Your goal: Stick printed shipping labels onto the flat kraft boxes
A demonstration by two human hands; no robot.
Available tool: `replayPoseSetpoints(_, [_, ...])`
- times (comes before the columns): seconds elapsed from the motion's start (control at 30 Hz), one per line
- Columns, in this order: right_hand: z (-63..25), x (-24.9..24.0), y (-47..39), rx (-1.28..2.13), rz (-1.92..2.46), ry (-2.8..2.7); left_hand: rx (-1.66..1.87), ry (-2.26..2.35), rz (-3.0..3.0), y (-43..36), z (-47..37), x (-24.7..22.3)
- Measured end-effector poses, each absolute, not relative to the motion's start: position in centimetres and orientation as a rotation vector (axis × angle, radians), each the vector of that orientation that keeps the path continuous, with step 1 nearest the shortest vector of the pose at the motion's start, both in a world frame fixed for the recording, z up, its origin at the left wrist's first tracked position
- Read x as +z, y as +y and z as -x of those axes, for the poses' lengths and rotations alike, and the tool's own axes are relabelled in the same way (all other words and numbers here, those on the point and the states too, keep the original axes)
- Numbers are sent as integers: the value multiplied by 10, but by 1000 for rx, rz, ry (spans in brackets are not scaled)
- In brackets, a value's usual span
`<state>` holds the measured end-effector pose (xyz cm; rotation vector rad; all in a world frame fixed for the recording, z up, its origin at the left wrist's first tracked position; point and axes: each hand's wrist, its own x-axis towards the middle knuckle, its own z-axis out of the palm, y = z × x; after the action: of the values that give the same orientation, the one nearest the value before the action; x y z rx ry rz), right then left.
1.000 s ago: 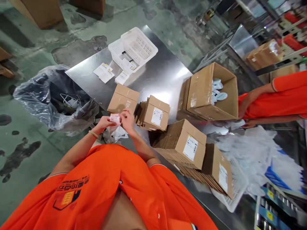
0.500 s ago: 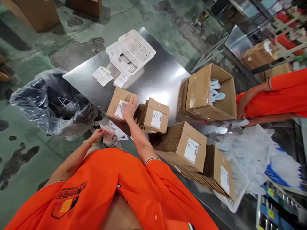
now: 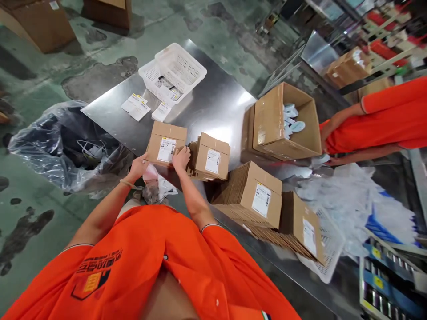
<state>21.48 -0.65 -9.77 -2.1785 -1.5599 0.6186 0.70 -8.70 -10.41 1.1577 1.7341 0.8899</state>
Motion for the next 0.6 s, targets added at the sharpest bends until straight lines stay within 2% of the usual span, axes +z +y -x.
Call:
replayPoseSetpoints(0.2, [-249,-64,-4,558,2045,-1468,973,1514,-882,-104,-23,-91])
replayPoseSetpoints(0.33, [-330,-28,2,376,2036,-1428,1040,1397,-929,-119,-31,-77])
replayPoseSetpoints(0.47, [-403,-3,2,214,2221,-1219,1026,1340,-883,-137,-30,-68])
replayPoseSetpoints(0.53, [-396,-2,-10,169,2203,-1237,1050,1271,-828,-145,-29,-64])
replayPoseSetpoints(0.6, [-358,-11,-30,392,1974,-1505,1126,1243,-784,-150,-27,-62])
